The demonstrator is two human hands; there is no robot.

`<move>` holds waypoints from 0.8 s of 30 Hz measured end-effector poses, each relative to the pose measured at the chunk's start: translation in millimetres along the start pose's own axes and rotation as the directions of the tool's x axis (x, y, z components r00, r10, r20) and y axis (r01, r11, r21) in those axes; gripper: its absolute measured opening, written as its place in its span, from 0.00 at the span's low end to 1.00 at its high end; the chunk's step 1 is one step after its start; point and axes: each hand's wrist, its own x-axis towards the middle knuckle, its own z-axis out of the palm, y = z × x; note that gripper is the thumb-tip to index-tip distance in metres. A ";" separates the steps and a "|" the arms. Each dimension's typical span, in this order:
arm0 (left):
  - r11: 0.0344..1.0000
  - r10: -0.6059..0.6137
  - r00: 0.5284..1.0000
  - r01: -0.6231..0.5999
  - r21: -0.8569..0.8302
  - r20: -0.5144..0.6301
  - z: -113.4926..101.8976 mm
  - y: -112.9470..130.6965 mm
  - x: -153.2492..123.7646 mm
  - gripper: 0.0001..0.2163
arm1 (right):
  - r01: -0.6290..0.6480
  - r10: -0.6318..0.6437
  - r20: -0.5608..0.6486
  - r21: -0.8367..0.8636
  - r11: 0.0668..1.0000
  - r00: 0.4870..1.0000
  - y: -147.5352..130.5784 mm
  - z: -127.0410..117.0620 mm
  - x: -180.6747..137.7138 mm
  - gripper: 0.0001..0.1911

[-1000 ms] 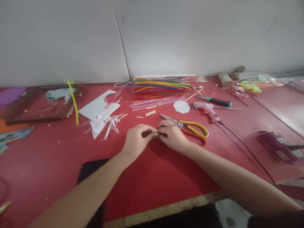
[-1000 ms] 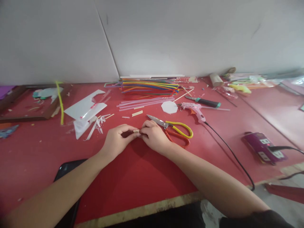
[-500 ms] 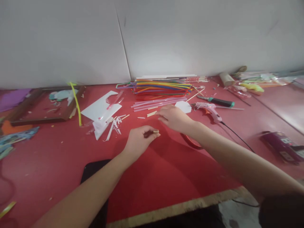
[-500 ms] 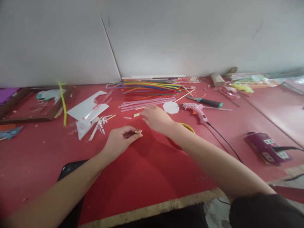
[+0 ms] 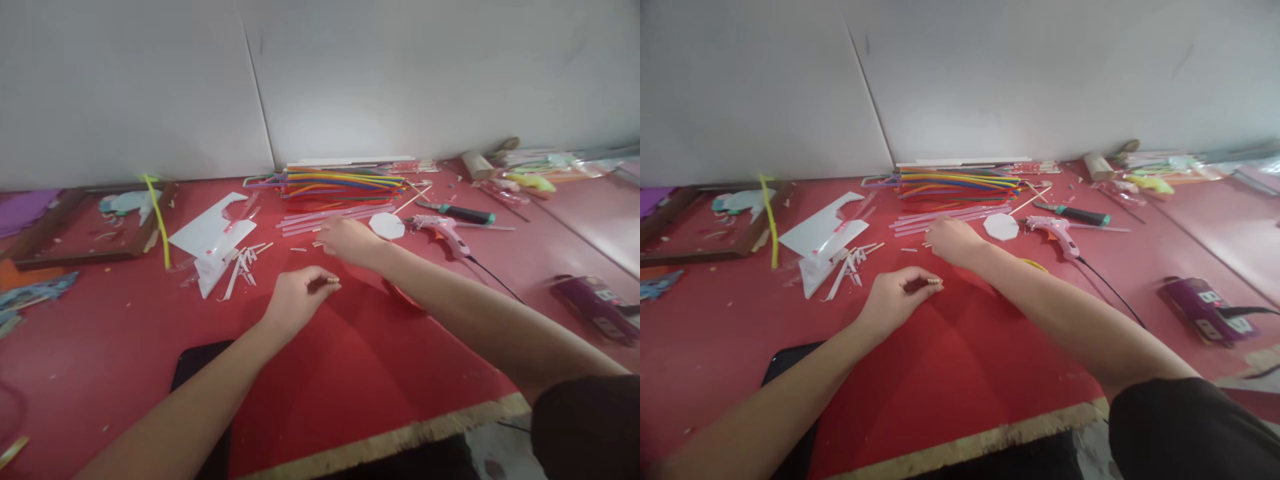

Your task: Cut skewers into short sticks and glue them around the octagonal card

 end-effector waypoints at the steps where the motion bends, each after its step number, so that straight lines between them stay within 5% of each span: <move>1: 1.000 -0.004 1.000 0.004 0.000 0.001 0.0 0.2 0.1 0.02 | -0.009 0.009 -0.025 0.017 1.000 1.000 2.0 -1.5 -3.4 0.09; 5: 1.000 -0.016 1.000 0.016 -0.002 -0.001 0.6 -0.3 0.4 0.02 | -0.041 0.065 -0.152 0.153 0.987 0.986 5.4 -2.3 -25.1 0.10; 8: 1.000 -0.021 1.000 0.021 0.001 -0.009 1.0 -2.0 0.6 0.03 | -0.022 0.163 -0.271 0.458 0.889 0.949 1.1 2.2 -47.7 0.07; 13: 1.000 -0.008 1.000 0.008 0.002 -0.014 1.2 -3.8 1.0 0.01 | -0.108 0.287 -0.118 0.742 0.662 0.951 -13.0 6.4 -81.4 0.06; 24: 0.998 0.045 0.998 -0.043 0.053 -0.040 -0.1 3.0 -3.0 0.01 | -0.091 0.313 -0.158 0.754 0.651 0.936 -34.4 26.7 -89.5 0.08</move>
